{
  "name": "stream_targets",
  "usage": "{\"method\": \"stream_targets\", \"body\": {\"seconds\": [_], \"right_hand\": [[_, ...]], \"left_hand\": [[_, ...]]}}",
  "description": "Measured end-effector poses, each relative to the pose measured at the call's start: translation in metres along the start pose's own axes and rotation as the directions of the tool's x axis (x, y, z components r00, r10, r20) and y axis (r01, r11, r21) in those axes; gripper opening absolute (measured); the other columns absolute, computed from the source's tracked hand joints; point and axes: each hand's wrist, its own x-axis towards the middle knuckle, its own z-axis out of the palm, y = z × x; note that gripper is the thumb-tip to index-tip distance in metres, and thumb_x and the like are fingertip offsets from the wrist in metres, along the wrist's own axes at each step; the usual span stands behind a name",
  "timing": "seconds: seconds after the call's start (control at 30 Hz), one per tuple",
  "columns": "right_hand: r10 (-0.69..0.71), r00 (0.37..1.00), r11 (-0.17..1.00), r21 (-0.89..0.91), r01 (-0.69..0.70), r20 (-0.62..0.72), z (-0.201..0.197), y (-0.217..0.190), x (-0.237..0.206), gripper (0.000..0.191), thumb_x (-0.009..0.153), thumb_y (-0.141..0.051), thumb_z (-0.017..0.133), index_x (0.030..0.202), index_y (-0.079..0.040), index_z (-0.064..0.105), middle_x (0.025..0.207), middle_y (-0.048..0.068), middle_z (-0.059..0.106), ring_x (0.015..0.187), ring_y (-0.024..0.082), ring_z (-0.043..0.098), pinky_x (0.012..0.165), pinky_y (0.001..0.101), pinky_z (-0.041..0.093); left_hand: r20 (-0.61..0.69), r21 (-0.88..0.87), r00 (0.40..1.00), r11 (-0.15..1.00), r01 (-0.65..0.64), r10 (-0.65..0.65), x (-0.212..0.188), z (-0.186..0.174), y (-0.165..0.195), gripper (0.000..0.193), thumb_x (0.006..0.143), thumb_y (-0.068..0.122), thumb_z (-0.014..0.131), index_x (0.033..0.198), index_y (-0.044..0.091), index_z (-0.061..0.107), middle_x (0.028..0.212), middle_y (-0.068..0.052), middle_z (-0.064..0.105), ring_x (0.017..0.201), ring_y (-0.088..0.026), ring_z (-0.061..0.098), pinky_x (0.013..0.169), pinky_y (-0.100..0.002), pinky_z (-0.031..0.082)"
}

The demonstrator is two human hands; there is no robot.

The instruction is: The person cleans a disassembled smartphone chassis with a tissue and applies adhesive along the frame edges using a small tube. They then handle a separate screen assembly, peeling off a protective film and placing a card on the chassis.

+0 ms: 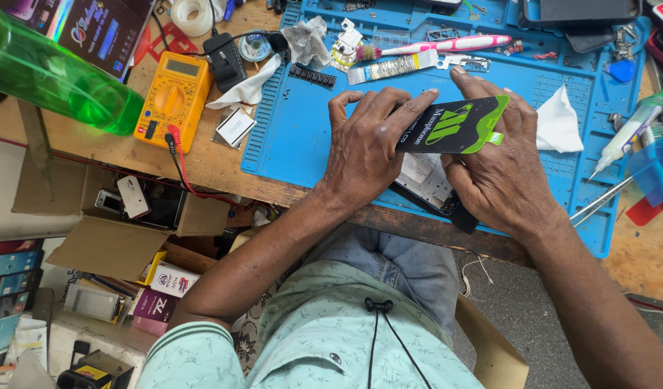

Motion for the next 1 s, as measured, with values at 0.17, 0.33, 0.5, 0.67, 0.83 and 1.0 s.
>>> {"method": "stream_targets", "body": {"seconds": [0.17, 0.33, 0.5, 0.67, 0.83, 1.0], "right_hand": [[-0.003, 1.000, 1.000, 0.002, 0.003, 0.009, 0.001, -0.002, 0.000, 0.033, 0.092, -0.019, 0.058, 0.121, -0.009, 0.069, 0.167, 0.020, 0.037, 0.154, 0.037, 0.034, 0.126, 0.0570, 0.020], [-0.010, 0.999, 1.000, -0.025, 0.011, 0.039, 0.004, -0.002, 0.000, 0.034, 0.086, -0.020, 0.059, 0.115, -0.010, 0.073, 0.167, 0.018, 0.038, 0.154, 0.035, 0.033, 0.126, 0.0574, 0.017], [-0.019, 0.998, 0.999, -0.045, 0.022, 0.058, 0.008, -0.003, 0.001, 0.032, 0.085, -0.022, 0.058, 0.108, -0.009, 0.075, 0.168, 0.019, 0.038, 0.154, 0.034, 0.033, 0.126, 0.0568, 0.017], [-0.012, 0.996, 0.993, -0.115, 0.023, 0.089, 0.007, -0.005, 0.003, 0.024, 0.083, -0.022, 0.059, 0.096, -0.011, 0.076, 0.167, 0.019, 0.038, 0.154, 0.033, 0.033, 0.126, 0.0557, 0.017], [-0.005, 0.993, 0.981, -0.194, 0.028, 0.120, 0.006, -0.010, 0.005, 0.021, 0.082, -0.023, 0.060, 0.092, -0.014, 0.077, 0.167, 0.017, 0.039, 0.152, 0.034, 0.035, 0.125, 0.0560, 0.016], [-0.036, 0.994, 0.976, -0.210, 0.057, 0.103, 0.006, -0.015, 0.005, 0.027, 0.085, -0.024, 0.063, 0.106, -0.015, 0.078, 0.169, 0.017, 0.038, 0.151, 0.036, 0.038, 0.125, 0.0578, 0.018]], "left_hand": [[0.011, 0.019, 1.000, 1.000, 0.005, -0.005, -0.001, -0.002, 0.002, 0.072, 0.084, -0.005, 0.073, 0.148, 0.023, 0.057, 0.117, 0.003, 0.064, 0.114, -0.015, 0.062, 0.106, -0.045, 0.032], [0.005, 0.006, 1.000, 1.000, 0.002, -0.002, -0.001, -0.002, 0.002, 0.068, 0.087, 0.000, 0.075, 0.148, 0.023, 0.056, 0.117, 0.003, 0.064, 0.113, -0.015, 0.062, 0.106, -0.045, 0.032], [0.005, 0.016, 1.000, 1.000, 0.000, 0.000, -0.002, -0.002, 0.001, 0.066, 0.088, 0.001, 0.075, 0.148, 0.023, 0.057, 0.117, 0.003, 0.063, 0.113, -0.015, 0.062, 0.107, -0.045, 0.033], [0.003, 0.027, 1.000, 1.000, -0.001, 0.001, -0.002, -0.002, 0.002, 0.065, 0.089, 0.002, 0.075, 0.148, 0.023, 0.057, 0.117, 0.003, 0.063, 0.112, -0.016, 0.062, 0.107, -0.046, 0.033], [-0.004, 0.016, 1.000, 1.000, 0.003, -0.003, -0.004, 0.000, 0.000, 0.063, 0.089, 0.004, 0.076, 0.146, 0.022, 0.058, 0.117, 0.003, 0.064, 0.113, -0.015, 0.062, 0.108, -0.047, 0.032], [0.005, 0.019, 1.000, 1.000, 0.017, -0.017, -0.005, 0.000, 0.000, 0.062, 0.086, 0.003, 0.077, 0.143, 0.020, 0.060, 0.118, 0.002, 0.064, 0.113, -0.016, 0.063, 0.109, -0.049, 0.031]]}}
